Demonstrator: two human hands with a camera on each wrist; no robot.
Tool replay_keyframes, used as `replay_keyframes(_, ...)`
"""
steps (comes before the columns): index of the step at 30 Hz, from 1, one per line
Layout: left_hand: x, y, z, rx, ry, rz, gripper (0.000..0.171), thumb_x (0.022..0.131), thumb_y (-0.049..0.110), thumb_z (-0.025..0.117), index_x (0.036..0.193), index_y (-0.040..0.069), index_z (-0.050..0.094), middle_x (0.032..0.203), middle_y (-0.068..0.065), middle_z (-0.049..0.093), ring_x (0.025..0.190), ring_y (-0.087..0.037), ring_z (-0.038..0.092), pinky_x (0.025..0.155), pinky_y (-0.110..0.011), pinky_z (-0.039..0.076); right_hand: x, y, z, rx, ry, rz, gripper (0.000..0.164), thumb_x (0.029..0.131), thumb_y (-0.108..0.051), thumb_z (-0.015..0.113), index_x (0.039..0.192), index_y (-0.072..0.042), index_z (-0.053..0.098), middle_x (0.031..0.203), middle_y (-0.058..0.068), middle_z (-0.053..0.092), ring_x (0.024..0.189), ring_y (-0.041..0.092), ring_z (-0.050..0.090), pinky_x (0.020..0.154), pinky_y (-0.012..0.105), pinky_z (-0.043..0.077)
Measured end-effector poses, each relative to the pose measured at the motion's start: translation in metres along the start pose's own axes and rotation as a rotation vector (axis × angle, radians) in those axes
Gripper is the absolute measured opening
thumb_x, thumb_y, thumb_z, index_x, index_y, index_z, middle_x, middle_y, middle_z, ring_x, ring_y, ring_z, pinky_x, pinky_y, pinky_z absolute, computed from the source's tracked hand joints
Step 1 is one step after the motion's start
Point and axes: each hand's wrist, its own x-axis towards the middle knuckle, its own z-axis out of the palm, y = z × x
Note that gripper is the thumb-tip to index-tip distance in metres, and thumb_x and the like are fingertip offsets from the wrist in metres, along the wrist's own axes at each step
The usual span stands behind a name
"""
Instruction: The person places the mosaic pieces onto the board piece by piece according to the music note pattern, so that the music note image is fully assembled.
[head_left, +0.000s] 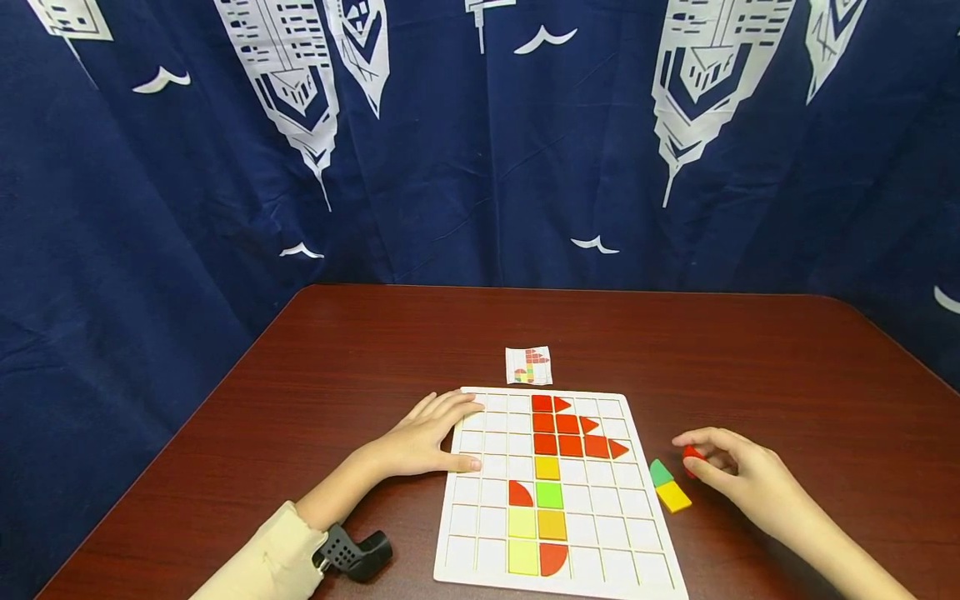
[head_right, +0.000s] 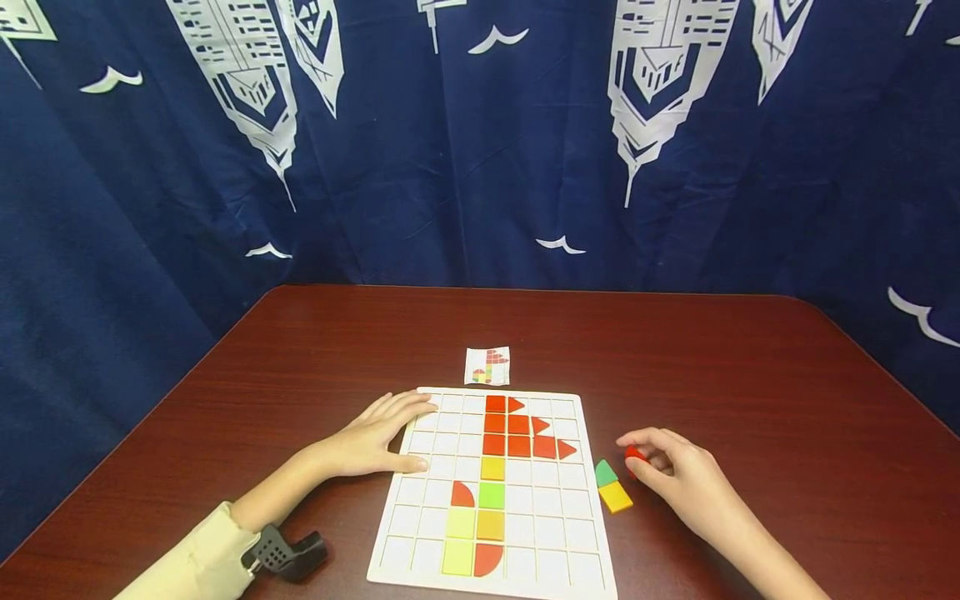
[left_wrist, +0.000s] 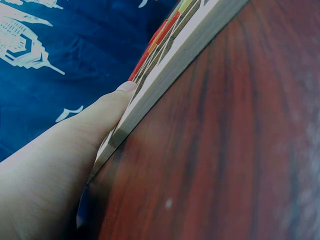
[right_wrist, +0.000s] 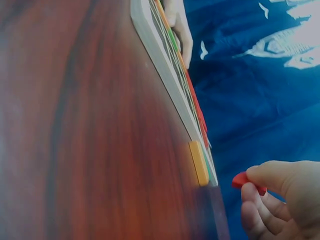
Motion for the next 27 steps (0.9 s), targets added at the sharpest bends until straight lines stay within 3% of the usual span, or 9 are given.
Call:
replay_keyframes(8, 0.001, -0.001, 0.001, 0.009, -0.001, -0.002, 0.075, 0.080, 0.060, 0.054, 0.141, 0.026, 0.028, 0.150, 0.000, 0.023, 0.140, -0.019, 0.015, 0.115, -0.044, 0.002, 0.001, -0.028, 0.007, 0.226, -0.114, 0.057, 0.017, 0.087, -0.021, 0.061, 0.099, -0.009, 0.058, 0.073, -0.003, 0.062, 0.061, 0.003, 0.056, 0.054, 0.021, 0.047)
replay_keyframes(11, 0.001, -0.001, 0.000, 0.003, 0.001, 0.000, 0.075, 0.080, 0.060, 0.055, 0.141, 0.026, 0.028, 0.150, 0.000, 0.023, 0.140, -0.020, 0.015, 0.115, -0.045, 0.002, 0.005, -0.043, 0.013, 0.248, -0.135, 0.051, 0.015, 0.085, -0.022, 0.063, 0.094, -0.011, 0.058, 0.069, -0.004, 0.061, 0.059, 0.002, 0.053, 0.051, 0.020, 0.044)
replay_keyframes(15, 0.000, 0.000, 0.000, 0.003, -0.001, -0.004, 0.075, 0.080, 0.060, 0.055, 0.141, 0.026, 0.028, 0.150, 0.000, 0.023, 0.140, -0.020, 0.015, 0.115, -0.045, 0.002, 0.013, -0.064, 0.026, 0.264, -0.147, 0.001, 0.013, 0.081, -0.021, 0.067, 0.087, -0.013, 0.058, 0.068, -0.006, 0.058, 0.061, 0.000, 0.049, 0.049, 0.019, 0.038)
replay_keyframes(27, 0.001, 0.000, 0.001, 0.006, -0.001, -0.015, 0.075, 0.079, 0.061, 0.054, 0.141, 0.027, 0.029, 0.150, 0.001, 0.023, 0.140, -0.018, 0.015, 0.115, -0.044, 0.002, 0.032, -0.111, 0.071, 0.386, -0.330, -0.097, 0.009, 0.081, -0.017, 0.066, 0.087, -0.012, 0.061, 0.074, -0.003, 0.056, 0.063, 0.001, 0.050, 0.057, 0.016, 0.043)
